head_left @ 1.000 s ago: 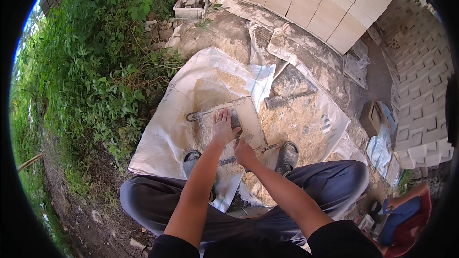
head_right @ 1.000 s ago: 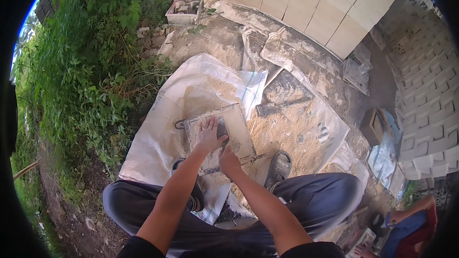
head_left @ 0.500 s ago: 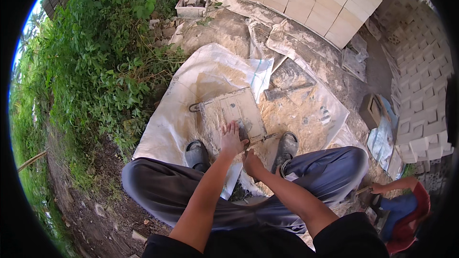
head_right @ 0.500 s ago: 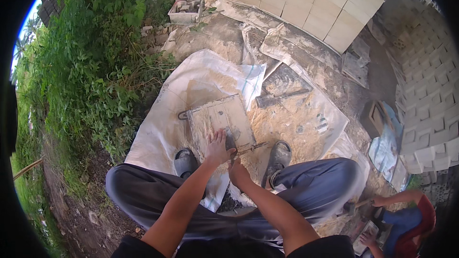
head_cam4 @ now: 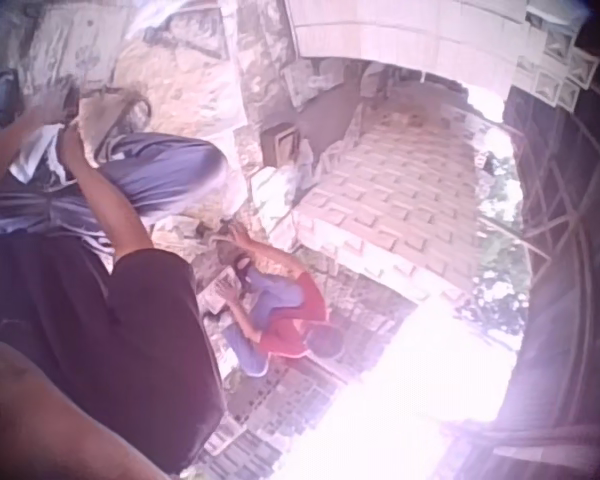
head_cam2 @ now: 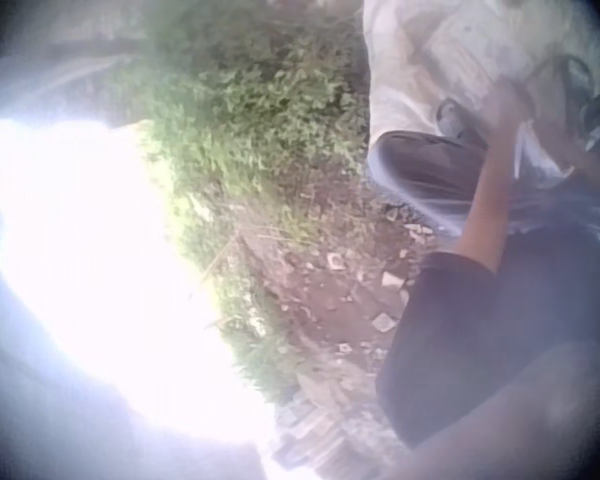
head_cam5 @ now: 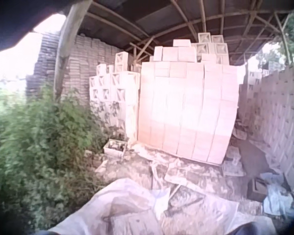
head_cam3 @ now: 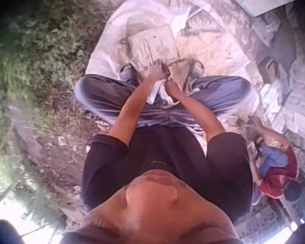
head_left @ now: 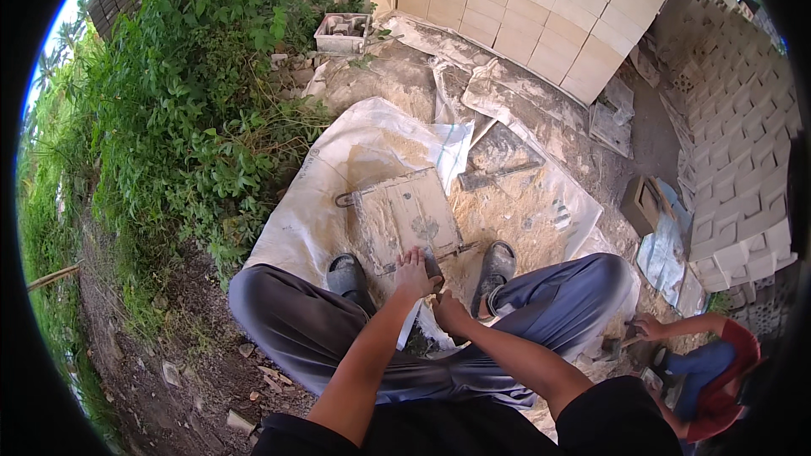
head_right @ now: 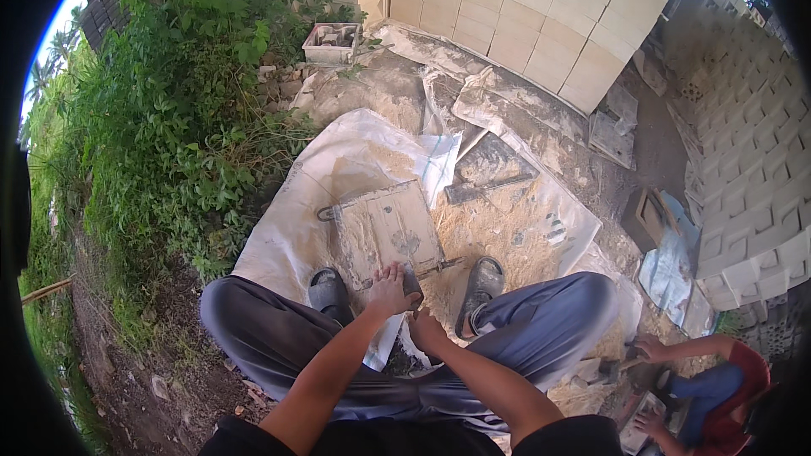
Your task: The person sits on the ground and uses a trowel to scoop sand into a square metal mold. They press the sand into the mold with their hands and use the trowel to scrape off the excess material from the top surface. The person then lifts the mold to reveal a formed sand block.
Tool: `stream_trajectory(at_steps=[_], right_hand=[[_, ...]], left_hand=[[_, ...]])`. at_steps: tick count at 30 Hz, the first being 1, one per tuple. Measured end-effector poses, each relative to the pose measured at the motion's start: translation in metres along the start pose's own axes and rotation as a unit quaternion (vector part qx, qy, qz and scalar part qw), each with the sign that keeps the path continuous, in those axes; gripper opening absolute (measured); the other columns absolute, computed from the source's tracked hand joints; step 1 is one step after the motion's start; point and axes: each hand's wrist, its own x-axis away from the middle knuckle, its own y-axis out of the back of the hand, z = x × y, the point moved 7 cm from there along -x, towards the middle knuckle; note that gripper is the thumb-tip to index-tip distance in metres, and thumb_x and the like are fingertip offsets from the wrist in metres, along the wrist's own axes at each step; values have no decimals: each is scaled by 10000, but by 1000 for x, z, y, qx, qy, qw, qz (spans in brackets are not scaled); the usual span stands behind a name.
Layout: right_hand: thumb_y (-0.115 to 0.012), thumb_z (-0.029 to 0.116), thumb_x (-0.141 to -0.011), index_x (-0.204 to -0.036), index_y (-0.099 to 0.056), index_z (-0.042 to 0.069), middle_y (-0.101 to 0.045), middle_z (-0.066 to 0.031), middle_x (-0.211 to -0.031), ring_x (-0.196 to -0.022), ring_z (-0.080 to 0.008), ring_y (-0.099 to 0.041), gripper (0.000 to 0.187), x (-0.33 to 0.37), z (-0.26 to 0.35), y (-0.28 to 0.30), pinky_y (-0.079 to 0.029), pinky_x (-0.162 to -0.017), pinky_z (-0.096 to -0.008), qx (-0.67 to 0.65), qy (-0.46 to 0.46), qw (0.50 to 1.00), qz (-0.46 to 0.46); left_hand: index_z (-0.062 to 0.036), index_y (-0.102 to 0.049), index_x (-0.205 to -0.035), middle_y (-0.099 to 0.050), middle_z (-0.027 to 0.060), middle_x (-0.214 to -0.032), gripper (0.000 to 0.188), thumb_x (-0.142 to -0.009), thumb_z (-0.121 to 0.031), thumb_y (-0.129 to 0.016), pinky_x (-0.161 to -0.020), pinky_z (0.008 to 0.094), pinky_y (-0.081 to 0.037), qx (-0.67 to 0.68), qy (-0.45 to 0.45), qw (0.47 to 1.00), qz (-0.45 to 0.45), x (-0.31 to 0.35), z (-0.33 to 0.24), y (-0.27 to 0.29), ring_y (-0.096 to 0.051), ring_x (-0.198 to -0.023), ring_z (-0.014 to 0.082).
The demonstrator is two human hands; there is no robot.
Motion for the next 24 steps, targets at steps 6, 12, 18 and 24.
stream_trajectory(at_steps=[6,12,18,24], right_hand=[[-452,357,-922,-963,-420,-91,-585,-334,-753,-721,-498,-588,451,-11,16,-4,-459,-668,-557,-7,62,993,-96],[-435,350,-929,-980,-416,-81,-586,-338,-820,-791,-482,-590,435,-110,105,24,-464,-726,-540,1,119,982,-144],[-422,350,-930,-1042,-382,-81,-589,-336,-829,-806,-470,-602,447,-170,128,8,-484,-739,-520,-12,80,991,-108],[-415,343,-933,-1045,-367,-83,-605,-310,-761,-726,-475,-608,443,-136,99,-5,-499,-666,-519,-7,75,993,-87]], left_hand=[[16,-131,-1431,-130,181,-1503,947,-813,-604,-492,-1129,457,-93,13,-3,995,-101,-20,13,16,-118,-1396,312],[3,-138,-1433,-139,166,-1504,940,-810,-595,-508,-1124,476,-98,41,9,992,-116,-85,89,108,-133,-1396,291],[-30,-144,-1441,-144,113,-1515,982,-771,-671,-468,-1129,462,-84,-10,24,993,-118,-137,131,108,-142,-1397,259],[-16,-132,-1439,-157,140,-1506,971,-790,-670,-437,-1123,479,-106,-43,28,992,-112,-106,107,74,-179,-1386,276]])
